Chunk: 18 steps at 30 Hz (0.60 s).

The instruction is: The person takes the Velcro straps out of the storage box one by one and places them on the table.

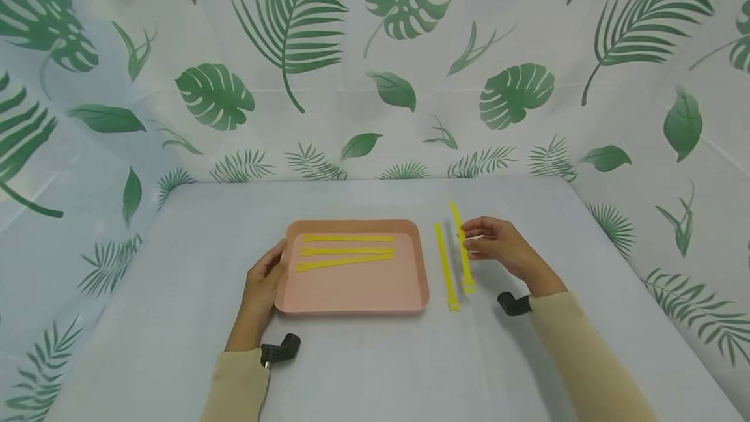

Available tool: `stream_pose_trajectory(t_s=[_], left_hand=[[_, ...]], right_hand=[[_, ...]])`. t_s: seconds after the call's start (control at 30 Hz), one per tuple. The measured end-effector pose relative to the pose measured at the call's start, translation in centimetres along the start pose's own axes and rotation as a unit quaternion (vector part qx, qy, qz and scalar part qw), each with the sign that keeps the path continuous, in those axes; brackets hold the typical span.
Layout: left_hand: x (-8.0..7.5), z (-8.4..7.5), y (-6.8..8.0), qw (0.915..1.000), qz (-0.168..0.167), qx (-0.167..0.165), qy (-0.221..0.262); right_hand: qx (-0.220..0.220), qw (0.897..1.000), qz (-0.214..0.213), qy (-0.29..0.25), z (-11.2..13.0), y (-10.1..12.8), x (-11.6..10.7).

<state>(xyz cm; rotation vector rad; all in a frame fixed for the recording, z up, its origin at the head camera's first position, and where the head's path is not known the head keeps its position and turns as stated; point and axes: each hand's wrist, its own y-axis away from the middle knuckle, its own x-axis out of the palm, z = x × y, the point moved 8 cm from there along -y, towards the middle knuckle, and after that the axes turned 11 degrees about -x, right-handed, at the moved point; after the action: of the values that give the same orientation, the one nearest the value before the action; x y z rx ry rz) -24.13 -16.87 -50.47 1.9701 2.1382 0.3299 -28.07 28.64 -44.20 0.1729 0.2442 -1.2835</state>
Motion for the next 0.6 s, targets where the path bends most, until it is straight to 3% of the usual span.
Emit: stream_pose_trajectory(t_s=[0.43, 0.6], left_hand=[[0.0, 0.1, -0.1, 1.0, 0.004, 0.006, 0.001], [0.0, 0.1, 0.0, 1.0, 0.002, 0.005, 0.002]], right_hand=[[0.078, 0.996, 0.011, 0.03, -3.1, 0.5, -0.7], [0.085, 0.996, 0.02, 0.035, -3.7, 0.6, -0.6]])
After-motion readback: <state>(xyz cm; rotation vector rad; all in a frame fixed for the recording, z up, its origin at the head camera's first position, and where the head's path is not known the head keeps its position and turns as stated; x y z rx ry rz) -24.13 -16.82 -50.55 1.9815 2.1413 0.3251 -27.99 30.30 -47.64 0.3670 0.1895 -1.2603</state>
